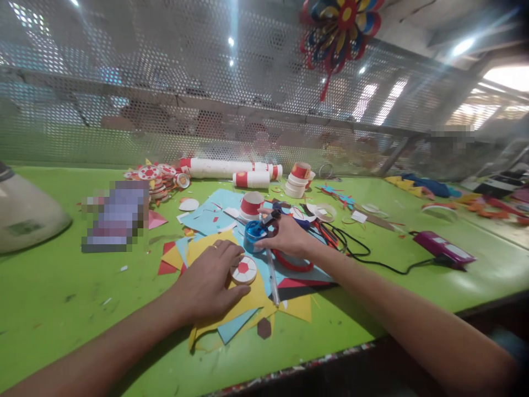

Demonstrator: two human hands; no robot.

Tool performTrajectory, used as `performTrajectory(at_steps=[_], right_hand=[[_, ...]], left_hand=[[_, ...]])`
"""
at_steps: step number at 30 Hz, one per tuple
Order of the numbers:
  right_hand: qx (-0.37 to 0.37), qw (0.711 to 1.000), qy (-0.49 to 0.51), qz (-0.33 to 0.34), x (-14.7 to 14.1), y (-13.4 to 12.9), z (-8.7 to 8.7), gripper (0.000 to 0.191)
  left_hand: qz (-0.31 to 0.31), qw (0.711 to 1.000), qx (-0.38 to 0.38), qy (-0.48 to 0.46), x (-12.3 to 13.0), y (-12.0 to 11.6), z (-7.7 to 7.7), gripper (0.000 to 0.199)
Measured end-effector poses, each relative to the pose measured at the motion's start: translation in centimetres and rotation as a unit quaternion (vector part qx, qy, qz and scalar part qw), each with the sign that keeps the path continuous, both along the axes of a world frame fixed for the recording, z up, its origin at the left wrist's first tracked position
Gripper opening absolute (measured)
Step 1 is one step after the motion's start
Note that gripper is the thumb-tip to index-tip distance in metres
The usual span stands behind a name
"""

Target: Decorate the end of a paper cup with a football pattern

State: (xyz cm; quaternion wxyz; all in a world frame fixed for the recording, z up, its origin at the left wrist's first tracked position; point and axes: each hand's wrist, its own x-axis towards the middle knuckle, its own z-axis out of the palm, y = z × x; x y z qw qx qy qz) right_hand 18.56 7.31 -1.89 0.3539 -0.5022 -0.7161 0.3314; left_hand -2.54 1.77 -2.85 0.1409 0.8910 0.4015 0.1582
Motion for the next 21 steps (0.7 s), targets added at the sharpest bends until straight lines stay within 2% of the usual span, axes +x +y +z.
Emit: performTrajectory(at_steps=[3,8,11,14,17,21], right_hand=[[-0.017,0.999,0.013,0.031,0.3,-0.1,-0.2,0.073],[-0.038,0.997,0.031,0.052,0.5,-0.1,-0.2,0.073],[-0.034,0.998,0.030,0.046,1.3,-0.3,0.3,0.075],[-0.018,0.999,0.031,0.033,2.5,-0.4,1.0,0.078],[-0.003,0.999,0.046,0.019,2.9,-0.3,1.5,0.063],[0.003,0.997,0.073,0.013,1.7,0.0,1.6,0.029]], left_hand=[[0.005,1.000,-0.012,-0.002,0.1,0.0,0.3,0.032],[0.033,0.998,-0.046,-0.015,0.0,-0.1,0.6,0.039],[0.054,0.994,-0.079,-0.061,-0.2,0.5,0.3,0.043],[0.090,0.976,-0.130,-0.150,-0.4,1.5,0.0,0.046],[0.122,0.955,-0.173,-0.207,-0.4,2.5,0.4,0.052],[0.099,0.969,-0.150,-0.171,0.2,3.7,1.2,0.054]])
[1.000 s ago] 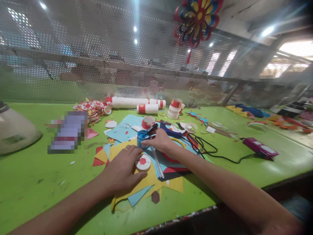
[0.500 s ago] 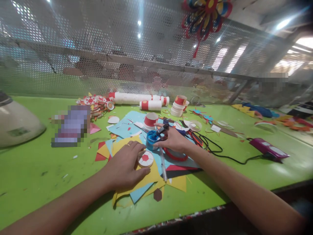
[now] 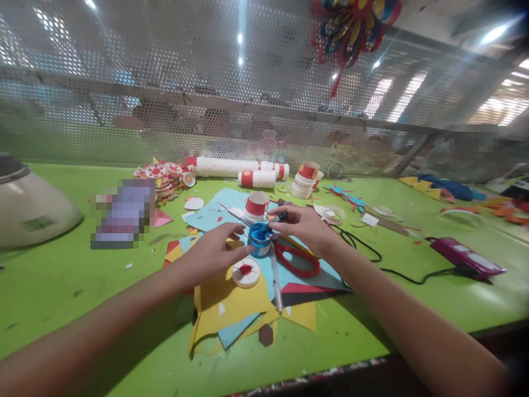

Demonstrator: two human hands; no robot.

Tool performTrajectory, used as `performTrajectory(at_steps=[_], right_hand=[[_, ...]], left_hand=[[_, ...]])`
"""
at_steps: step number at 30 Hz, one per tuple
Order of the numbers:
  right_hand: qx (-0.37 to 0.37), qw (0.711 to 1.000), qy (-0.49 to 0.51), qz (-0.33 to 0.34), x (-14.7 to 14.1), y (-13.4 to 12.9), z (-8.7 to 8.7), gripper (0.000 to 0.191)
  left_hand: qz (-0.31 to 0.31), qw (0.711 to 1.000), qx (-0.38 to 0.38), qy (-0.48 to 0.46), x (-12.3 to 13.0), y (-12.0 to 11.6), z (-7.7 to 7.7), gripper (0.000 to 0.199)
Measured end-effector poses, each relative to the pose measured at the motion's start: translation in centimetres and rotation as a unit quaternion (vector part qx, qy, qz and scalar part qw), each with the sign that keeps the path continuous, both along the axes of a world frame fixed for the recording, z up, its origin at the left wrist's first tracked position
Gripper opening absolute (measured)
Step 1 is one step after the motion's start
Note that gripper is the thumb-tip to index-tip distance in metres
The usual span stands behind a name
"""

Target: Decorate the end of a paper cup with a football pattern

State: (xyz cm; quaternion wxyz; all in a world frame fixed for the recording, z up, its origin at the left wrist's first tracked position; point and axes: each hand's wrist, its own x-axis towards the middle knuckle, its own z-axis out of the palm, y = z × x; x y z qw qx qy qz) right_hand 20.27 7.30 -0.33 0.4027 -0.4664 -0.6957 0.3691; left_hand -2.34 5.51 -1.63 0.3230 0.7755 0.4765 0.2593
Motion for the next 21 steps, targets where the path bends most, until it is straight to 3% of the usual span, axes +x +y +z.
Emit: performTrajectory(at_steps=[4,9,14,21], right_hand=[[0.030,0.999,0.016,-0.007,-1.1,-0.1,0.1,0.017],[0.084,0.996,0.012,-0.013,-0.4,-0.5,0.7,0.017],[0.118,0.993,0.001,-0.024,-0.2,-0.6,1.0,0.018],[0.166,0.984,-0.002,-0.062,-1.1,-1.6,1.0,0.018]], left_hand=[[-0.027,0.999,0.029,0.016,1.4,1.1,0.0,0.053],[-0.041,0.998,0.042,0.012,3.0,2.2,-1.3,0.048],[-0.026,0.999,0.042,-0.002,3.2,2.4,-2.2,0.046],[-0.028,0.996,0.085,-0.007,3.0,2.0,-2.3,0.047]])
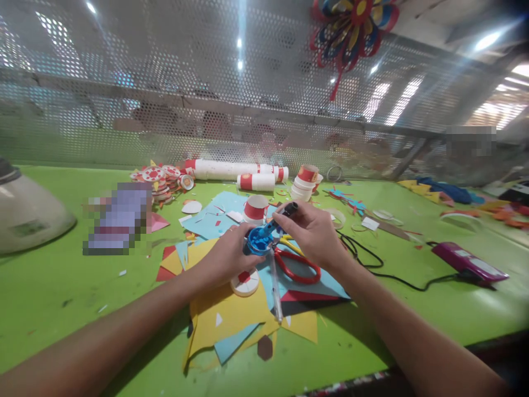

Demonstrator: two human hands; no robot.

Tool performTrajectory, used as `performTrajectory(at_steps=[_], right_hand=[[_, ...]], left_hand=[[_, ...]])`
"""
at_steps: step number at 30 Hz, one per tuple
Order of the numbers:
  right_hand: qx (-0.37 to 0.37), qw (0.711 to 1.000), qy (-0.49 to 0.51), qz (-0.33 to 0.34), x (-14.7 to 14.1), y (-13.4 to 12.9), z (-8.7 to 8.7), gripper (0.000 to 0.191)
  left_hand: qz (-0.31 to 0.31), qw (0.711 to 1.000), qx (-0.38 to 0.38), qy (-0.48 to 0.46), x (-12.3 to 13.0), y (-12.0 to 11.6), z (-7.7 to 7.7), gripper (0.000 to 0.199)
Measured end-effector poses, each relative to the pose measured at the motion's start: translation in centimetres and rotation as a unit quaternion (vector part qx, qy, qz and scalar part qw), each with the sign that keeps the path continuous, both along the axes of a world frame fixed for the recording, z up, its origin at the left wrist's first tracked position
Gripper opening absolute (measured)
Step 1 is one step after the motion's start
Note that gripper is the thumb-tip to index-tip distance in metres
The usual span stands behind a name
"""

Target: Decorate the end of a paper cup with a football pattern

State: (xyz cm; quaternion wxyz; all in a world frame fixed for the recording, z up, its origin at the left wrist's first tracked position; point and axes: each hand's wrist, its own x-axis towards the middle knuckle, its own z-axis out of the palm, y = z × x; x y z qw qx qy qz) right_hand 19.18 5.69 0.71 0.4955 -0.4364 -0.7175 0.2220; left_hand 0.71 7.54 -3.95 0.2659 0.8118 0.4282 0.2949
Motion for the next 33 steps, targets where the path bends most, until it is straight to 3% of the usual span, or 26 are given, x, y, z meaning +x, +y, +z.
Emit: performTrajectory(at_steps=[12,19,23,33], right_hand=[[0.085,0.984,-0.155,0.009,-0.18,-1.09,0.14,0.008],[0.045,0.995,-0.088,0.028,-0.37,-1.19,0.14,0.016],[0.056,0.991,-0.125,0.002,-0.32,-1.04,0.05,0.017],[0.042,0.987,-0.152,0.029,-0.14,-1.22,0.13,0.018]], left_hand=[[-0.003,0.998,0.061,0.010,-0.46,0.09,-0.74,0.049],[-0.002,0.997,0.071,0.016,-0.40,0.15,-1.03,0.049],[-0.003,0.997,0.076,0.020,-0.41,-0.04,-0.89,0.047],[-0.008,0.996,0.082,0.029,-0.36,-0.35,-0.40,0.048]])
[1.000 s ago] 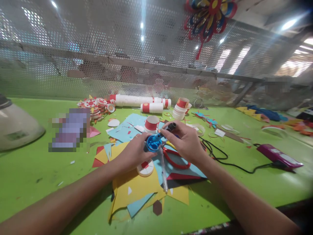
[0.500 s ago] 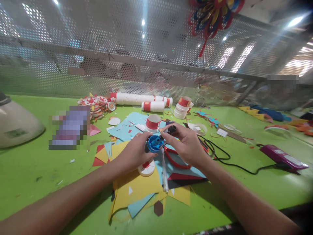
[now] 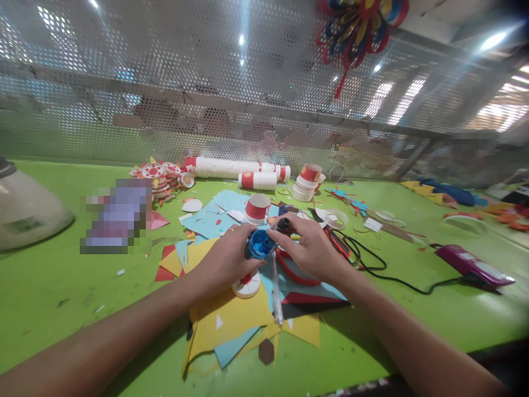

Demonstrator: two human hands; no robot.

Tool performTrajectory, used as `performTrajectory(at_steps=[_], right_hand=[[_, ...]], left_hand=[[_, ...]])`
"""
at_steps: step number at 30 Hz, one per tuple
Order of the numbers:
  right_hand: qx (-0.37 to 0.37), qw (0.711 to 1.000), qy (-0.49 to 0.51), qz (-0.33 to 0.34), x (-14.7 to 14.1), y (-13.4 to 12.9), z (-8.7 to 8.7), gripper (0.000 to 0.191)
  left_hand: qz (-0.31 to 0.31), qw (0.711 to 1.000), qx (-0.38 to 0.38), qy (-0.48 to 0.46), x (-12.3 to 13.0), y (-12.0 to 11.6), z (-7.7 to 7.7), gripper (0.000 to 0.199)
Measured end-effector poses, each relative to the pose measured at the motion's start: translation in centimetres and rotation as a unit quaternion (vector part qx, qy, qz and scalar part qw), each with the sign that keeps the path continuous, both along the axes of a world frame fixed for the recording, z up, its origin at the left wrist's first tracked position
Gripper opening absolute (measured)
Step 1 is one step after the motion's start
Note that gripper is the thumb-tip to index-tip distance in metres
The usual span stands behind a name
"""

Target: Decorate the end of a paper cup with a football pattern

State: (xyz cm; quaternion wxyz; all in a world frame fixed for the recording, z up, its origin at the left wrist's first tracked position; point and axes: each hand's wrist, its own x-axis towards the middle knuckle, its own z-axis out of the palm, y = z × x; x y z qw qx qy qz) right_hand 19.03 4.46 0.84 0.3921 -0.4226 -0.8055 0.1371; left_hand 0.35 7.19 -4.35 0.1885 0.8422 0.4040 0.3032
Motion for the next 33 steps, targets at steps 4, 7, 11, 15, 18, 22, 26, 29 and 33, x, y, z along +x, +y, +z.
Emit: performTrajectory(at_steps=[4,7,11,15,18,22,26,29,33], right_hand=[[0.012,1.000,0.013,-0.022,0.0,-0.1,0.3,0.018],[0.004,1.000,0.016,-0.011,0.0,-0.1,0.4,0.015],[-0.029,0.998,0.059,0.007,0.3,0.2,0.1,0.012],[-0.050,0.989,0.136,-0.018,0.8,1.1,-0.7,0.013],[-0.048,0.988,0.146,-0.035,0.7,1.9,-1.4,0.017],[-0.033,0.988,0.140,-0.058,0.3,2.2,-1.7,0.021],[-0.002,0.987,0.140,-0.083,0.1,1.6,-1.3,0.022],[0.017,0.986,0.140,-0.093,0.3,0.8,-1.0,0.020],[0.028,0.985,0.135,-0.101,0.8,0.3,-1.0,0.018]], left_hand=[[0.000,1.000,-0.001,0.002,0.1,0.0,0.0,0.051],[0.004,1.000,-0.004,0.003,0.0,0.1,-0.1,0.050],[0.009,1.000,-0.007,0.002,0.0,0.3,-0.3,0.049],[0.020,1.000,-0.010,0.002,0.0,0.3,-0.4,0.050],[0.019,1.000,-0.005,0.005,0.2,0.0,-0.2,0.049],[0.006,1.000,0.008,0.014,0.3,-0.5,0.4,0.047],[0.005,1.000,0.018,0.022,0.3,-0.8,0.8,0.050],[0.003,0.999,0.022,0.026,0.2,-0.8,0.8,0.047],[0.004,0.999,0.027,0.026,0.3,-0.7,0.6,0.045]])
